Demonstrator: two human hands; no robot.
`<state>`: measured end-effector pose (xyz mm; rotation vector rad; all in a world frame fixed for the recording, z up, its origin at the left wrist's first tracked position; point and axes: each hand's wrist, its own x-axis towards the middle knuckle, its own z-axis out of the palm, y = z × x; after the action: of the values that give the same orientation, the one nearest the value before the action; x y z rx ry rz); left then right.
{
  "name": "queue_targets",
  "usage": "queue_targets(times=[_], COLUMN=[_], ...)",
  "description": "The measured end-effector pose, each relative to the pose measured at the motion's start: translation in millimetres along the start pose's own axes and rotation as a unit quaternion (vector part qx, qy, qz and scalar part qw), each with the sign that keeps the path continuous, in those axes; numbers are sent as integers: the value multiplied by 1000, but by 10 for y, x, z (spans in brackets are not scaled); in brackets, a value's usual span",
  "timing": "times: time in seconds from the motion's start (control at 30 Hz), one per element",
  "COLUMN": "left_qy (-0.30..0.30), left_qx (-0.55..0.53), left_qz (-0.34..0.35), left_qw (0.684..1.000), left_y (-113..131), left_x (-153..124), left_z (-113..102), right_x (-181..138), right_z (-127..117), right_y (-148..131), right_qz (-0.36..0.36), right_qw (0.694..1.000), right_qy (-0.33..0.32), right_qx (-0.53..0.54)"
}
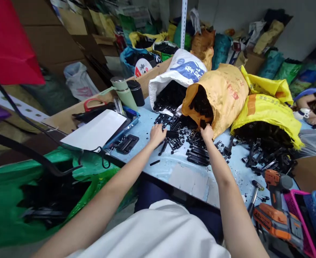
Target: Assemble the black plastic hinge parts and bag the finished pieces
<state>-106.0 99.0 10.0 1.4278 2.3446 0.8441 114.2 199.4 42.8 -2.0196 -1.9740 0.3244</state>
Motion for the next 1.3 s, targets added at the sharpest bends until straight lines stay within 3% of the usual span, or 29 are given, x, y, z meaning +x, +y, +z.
queue_targets(times=[0.1, 0.2, 0.33, 0.43, 0.53, 0.6, 0.7, 0.8, 0.93, 1.03, 1.17, 1.23, 1.3], left_qy=[-2, -5, 27, 81, 109, 86, -8, -112, -197, -232, -232, -184, -153], left_qx=[-24, -47, -87, -115, -133, -145, -156, -180, -260, -323, -335, -314, -287], left_qz=[-116, -153, -126, -71, -9, 44, 108, 128, 104, 89, 129, 166, 206], left_qw=[993, 987, 988, 988, 985, 985, 982, 969, 940, 913, 904, 917, 923], left_y=[75, 66, -19, -25, 48, 103, 149, 172, 287, 430, 584, 616, 613], left_x=[399, 528, 420, 234, -94, -402, -898, -1297, -1645, -1830, -1954, -1956, -1930], left_z=[-46, -40, -106, -179, -160, -100, -7, 75, 220, 317, 352, 324, 279], right_x=[-98, -335, -819, -1238, -1640, -1867, -2106, -2226, -2264, -2219, -2145, -2120, -2098], right_z=[-66, -139, -264, -289, -198, -118, -75, -128, -107, 22, 72, 3, -102], right_y=[138, 310, 553, 668, 757, 879, 1204, 1506, 1449, 1191, 960, 939, 972], right_qz=[-8, 11, 42, 40, -8, -40, -72, -145, -246, -167, -24, -35, -82], right_qw=[982, 938, 854, 824, 818, 820, 870, 935, 948, 949, 878, 857, 857], right_qy=[-12, -58, -142, -203, -214, -202, -172, -155, -166, -151, -184, -194, -190], right_qx=[187, 340, 498, 528, 534, 534, 456, 285, 115, 223, 440, 476, 472])
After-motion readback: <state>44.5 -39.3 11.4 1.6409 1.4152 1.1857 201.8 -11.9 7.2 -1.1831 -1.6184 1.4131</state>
